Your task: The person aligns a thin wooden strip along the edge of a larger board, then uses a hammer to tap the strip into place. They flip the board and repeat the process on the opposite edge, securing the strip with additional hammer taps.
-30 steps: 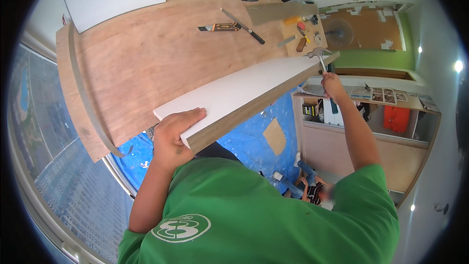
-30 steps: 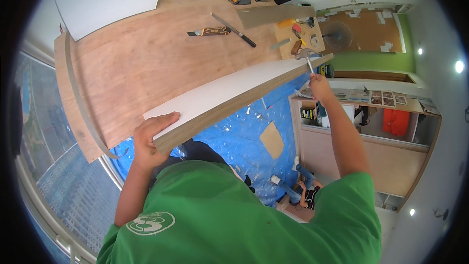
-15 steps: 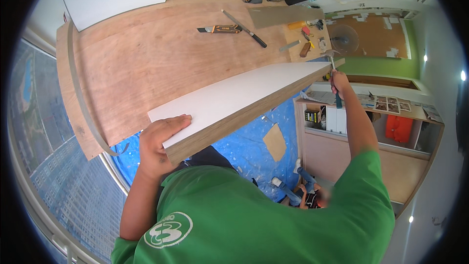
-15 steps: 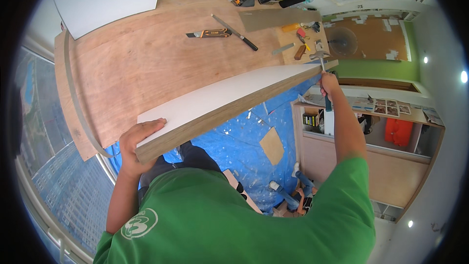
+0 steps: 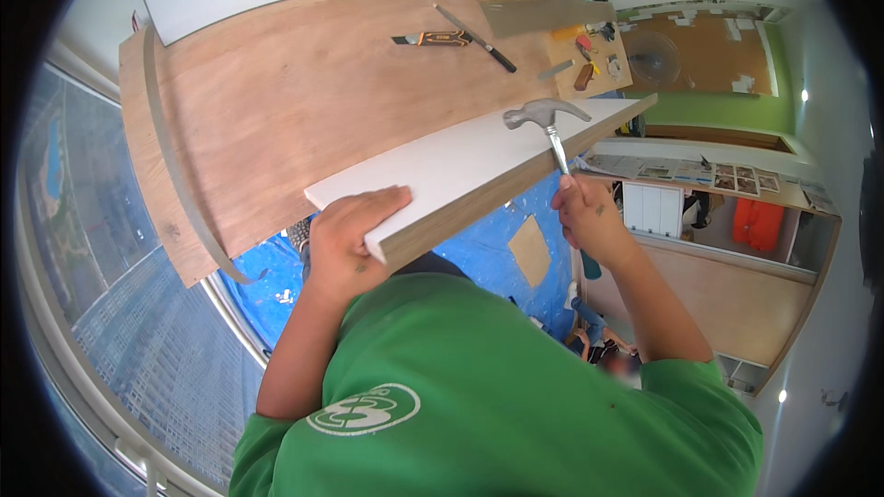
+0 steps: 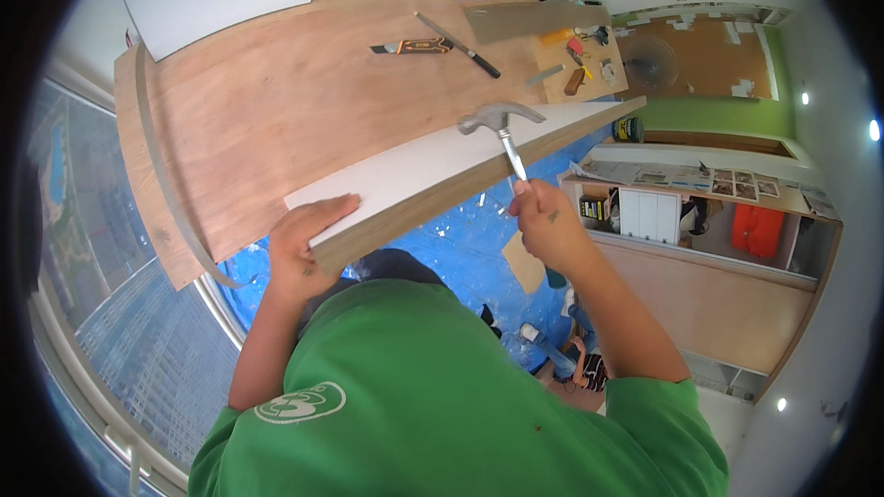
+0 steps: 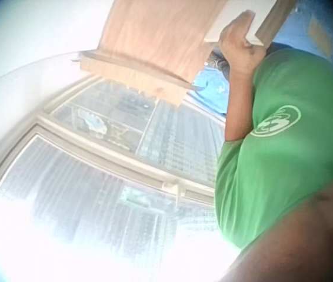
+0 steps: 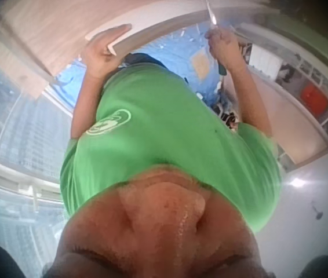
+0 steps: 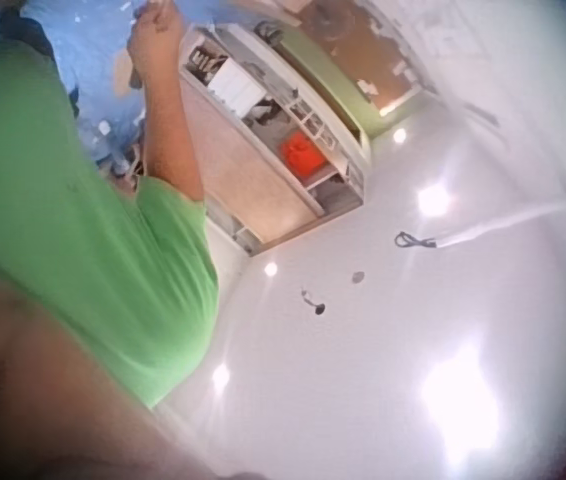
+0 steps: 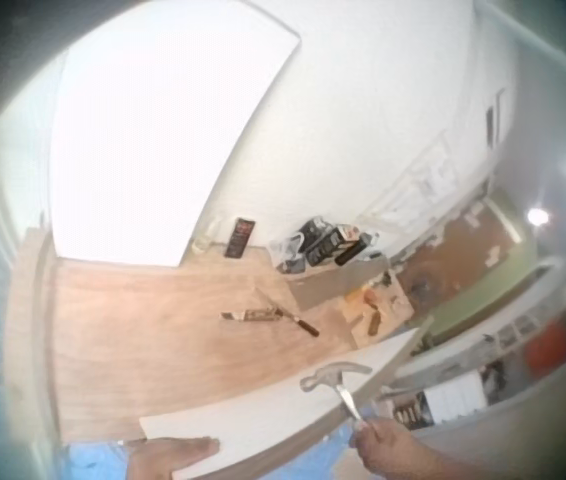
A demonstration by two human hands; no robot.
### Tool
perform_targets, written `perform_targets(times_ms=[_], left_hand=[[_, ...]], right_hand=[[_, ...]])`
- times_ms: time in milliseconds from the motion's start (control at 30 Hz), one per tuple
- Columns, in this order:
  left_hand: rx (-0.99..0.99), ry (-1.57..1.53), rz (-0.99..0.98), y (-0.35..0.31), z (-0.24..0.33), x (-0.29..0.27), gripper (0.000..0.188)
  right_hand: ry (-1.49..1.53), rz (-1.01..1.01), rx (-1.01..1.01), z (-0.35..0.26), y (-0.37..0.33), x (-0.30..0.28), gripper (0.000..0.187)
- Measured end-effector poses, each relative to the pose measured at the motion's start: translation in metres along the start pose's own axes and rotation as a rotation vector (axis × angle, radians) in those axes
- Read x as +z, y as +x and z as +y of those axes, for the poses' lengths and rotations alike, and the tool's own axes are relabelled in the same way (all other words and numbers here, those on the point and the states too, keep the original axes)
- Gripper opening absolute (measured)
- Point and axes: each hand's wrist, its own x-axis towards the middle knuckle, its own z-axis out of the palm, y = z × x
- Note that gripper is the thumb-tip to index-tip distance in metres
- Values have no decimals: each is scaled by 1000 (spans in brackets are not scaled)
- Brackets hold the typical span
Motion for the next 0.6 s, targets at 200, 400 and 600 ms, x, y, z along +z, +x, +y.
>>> perform_targets(times_ms=[200,400,600], left_hand=[[-1,12,50,8,-6,-1,60],[-4,59,13,11,-11,-9,53],[-71,-66,-16,15,-10,-8,37]], right_hand=[[-25,-105,-179,-45,-48,77,49],[-97,-257,-523,-86,-66,117,39],[-47,-304,-631,-93,-66,129,38]])
